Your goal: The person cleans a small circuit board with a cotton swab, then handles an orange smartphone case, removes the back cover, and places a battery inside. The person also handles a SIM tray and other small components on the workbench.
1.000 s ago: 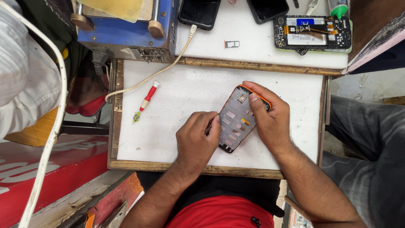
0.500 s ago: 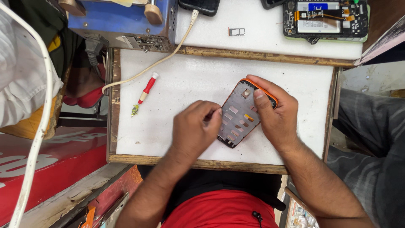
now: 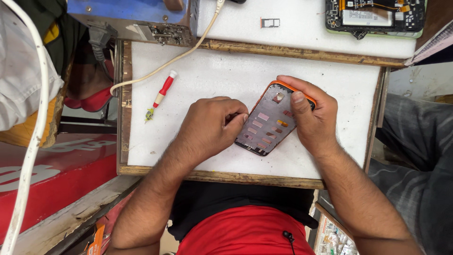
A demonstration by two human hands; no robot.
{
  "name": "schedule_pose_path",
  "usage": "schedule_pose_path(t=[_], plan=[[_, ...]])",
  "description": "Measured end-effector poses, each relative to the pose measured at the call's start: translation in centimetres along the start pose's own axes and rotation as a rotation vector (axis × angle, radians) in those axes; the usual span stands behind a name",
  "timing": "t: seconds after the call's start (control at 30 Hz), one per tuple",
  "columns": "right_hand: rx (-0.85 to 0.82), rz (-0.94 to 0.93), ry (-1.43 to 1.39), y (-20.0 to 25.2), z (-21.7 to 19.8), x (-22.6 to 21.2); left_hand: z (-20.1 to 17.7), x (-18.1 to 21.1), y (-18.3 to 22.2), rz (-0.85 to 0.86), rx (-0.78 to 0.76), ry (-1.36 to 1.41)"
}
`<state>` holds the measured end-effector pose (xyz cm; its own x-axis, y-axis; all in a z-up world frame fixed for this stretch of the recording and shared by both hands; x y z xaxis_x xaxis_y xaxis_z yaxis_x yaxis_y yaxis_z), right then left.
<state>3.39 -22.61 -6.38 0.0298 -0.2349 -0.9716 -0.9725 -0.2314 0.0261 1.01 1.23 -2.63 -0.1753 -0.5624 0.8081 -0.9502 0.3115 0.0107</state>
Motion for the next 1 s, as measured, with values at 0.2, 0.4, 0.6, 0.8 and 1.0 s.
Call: schedule_pose_path(t=[0.2,0.4,0.6,0.8,1.0], plan=[[0.016,0.027,0.007,-0.2,0.0,0.2,-0.5,0.0,-0.4,0.012,-0.06,-0.009],[0.013,0.13,-0.224,-0.7,0.3,0.1,0.1,1.2,2.1,0.085,0.246,0.001],[0.013,0.279,-0.61,-1.3,-0.6,-0.5,-1.6,-3.0,2.3,-0.039,0.273,-0.352],[0.019,0.287,-0.654,-0.9,-0.9,-0.6,-1.2,-3.8,3.1,-0.149,0.228,-0.495],[0.031,0.292,-0.674,-0.9,-1.0,-0.7,-0.1,-1.7,4.8,-0.175,0.152,0.023]])
Point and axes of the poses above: each hand's wrist, its own y-axis away from the middle knuckle, its own z-axis out of the palm, x = y × z, the point moved 1 cm from there along -y, towards the middle knuckle, and after that the axes turned 6 degrees about z, right-handed, at the moved point
